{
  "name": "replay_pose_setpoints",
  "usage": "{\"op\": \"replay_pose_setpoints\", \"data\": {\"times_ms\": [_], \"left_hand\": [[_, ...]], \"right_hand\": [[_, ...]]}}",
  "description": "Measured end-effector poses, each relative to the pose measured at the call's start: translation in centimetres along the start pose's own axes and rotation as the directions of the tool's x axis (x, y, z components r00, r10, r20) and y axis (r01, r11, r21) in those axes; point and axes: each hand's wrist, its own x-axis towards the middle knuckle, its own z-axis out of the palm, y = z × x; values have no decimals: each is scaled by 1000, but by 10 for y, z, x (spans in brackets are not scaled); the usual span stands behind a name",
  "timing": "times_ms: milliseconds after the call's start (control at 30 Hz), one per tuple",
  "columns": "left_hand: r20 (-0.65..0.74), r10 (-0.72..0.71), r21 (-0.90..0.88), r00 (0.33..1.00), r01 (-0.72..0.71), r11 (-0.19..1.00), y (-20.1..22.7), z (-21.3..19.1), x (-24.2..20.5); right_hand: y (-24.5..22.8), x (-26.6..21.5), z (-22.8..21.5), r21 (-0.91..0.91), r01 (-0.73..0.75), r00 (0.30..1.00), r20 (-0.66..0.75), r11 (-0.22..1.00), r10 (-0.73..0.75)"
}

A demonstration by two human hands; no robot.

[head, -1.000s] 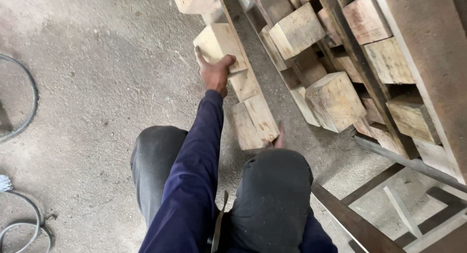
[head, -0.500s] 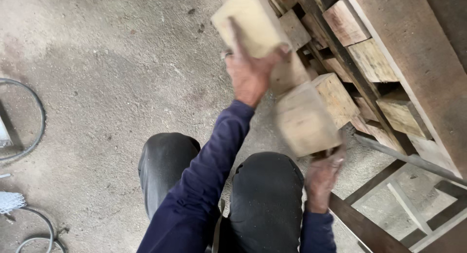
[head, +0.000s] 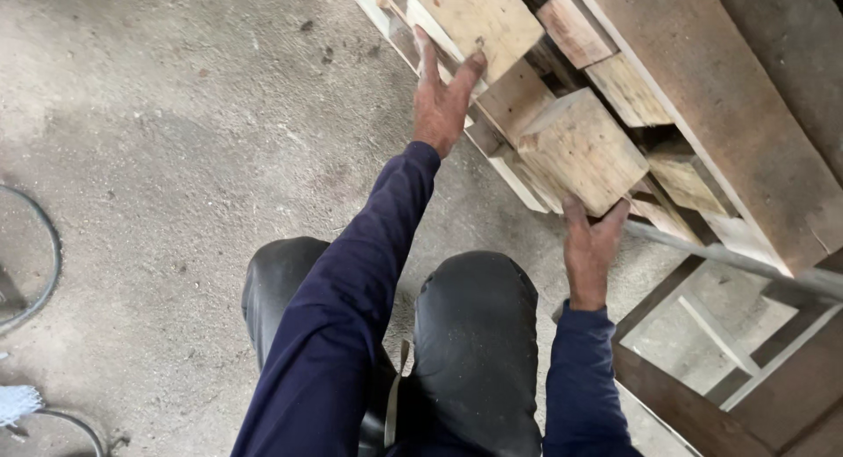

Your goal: The person uses an angle grinder to smooth the edges of a wooden block. After finishing the grinding, they place the block on a workbench and proceed to stack several other wooden blocks on the floor.

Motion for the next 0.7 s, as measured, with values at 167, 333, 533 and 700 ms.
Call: {"op": "replay_pose_setpoints", "data": {"times_ms": [167,333,533,700], "left_hand": [[61,135,-72,989,-131,989,1,-8,6],[197,36,-462,980,61,885,-5,-5,29],[124,-201,-426,972,235,874,38,-23,17],[28,-420,-429,907,391,814,17,-46,-44]], "right_hand": [[13,11,-2,126,-52,993,114,991,38],[29,15,10,57,19,996,86,998,-24],[22,14,2,140,-95,967,248,986,58],[13,23,-15,-70,-105,905,407,992,124]]}}
